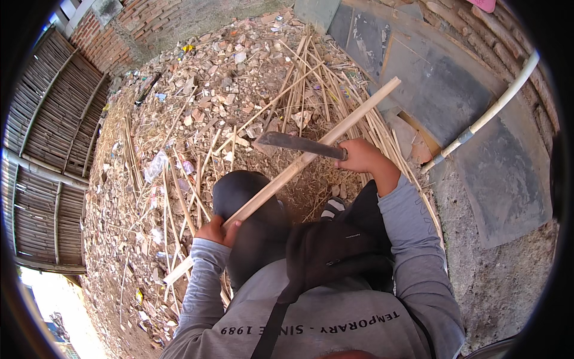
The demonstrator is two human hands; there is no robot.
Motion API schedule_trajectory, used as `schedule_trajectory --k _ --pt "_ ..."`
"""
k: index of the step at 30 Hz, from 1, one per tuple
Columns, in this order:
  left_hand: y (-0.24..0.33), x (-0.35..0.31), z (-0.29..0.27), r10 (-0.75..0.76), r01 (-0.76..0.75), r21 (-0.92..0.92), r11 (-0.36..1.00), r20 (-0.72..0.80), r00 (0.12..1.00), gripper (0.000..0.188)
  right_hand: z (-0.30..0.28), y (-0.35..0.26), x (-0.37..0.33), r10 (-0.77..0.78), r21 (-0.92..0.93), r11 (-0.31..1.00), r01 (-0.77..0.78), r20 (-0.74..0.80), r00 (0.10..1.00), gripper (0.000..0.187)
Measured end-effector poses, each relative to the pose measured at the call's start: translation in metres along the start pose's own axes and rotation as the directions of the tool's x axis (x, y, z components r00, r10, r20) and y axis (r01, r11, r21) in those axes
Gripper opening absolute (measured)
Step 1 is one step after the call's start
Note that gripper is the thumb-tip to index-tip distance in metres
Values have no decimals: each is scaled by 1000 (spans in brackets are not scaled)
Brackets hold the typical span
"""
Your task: The person uses a billhook tool to shave thin layers off a piece of wood, working by hand in an outdoor setting with debris and wood shavings on the ground.
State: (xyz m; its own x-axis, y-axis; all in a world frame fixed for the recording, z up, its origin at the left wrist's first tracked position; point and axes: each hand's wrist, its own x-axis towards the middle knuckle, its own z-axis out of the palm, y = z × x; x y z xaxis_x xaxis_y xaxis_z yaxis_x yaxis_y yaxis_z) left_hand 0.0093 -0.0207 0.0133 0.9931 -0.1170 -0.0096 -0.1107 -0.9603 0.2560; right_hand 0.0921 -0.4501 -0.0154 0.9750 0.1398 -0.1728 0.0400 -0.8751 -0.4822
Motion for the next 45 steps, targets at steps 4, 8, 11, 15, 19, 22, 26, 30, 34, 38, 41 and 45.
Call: schedule_trajectory --k 4,8,11,15,19,22,26,30,34,38,41,45 --pt "2 0 -2 -34 33 9 999 48 998 55 0 0 -1 0 2 1000 0 -3 1000 31" --pt "2 1 0 -31 30 25 999 37 999 53 1 4 1 -14 7 1000 14 9 1000 31" --pt "-4 1 5 24 -23 31 999 -24 999 55 0 2 1 -12 6 1000 12 19 1000 31" --pt "-3 1 4 15 -15 29 999 -11 1000 55 1 2 0 3 10 1000 -4 16 1000 32" --pt "-1 1 1 10 -10 16 1000 -1 1000 54 1 2 0 14 3 1000 -14 28 1000 32" --pt "3 1 -2 -4 3 9 1000 24 1000 53 3 7 3 1 4 1000 -1 24 1000 33" --pt "1 2 1 -3 3 19 1000 11 1000 54 5 8 3 -12 2 1000 12 21 1000 33" --pt "1 2 2 -6 6 16 1000 11 1000 54 0 2 1 -8 17 1000 8 39 999 33" --pt "3 3 -1 -14 13 35 999 34 999 53 1 3 0 -1 28 1000 0 40 999 33" --pt "7 2 -2 -13 13 41 999 18 1000 53 3 6 2 -7 34 999 6 39 999 33" --pt "7 3 -2 -25 24 38 999 21 999 54 2 6 3 -2 22 1000 1 58 998 33" --pt "4 3 2 -7 7 27 1000 -3 1000 54 3 8 2 -25 46 999 23 43 999 33"
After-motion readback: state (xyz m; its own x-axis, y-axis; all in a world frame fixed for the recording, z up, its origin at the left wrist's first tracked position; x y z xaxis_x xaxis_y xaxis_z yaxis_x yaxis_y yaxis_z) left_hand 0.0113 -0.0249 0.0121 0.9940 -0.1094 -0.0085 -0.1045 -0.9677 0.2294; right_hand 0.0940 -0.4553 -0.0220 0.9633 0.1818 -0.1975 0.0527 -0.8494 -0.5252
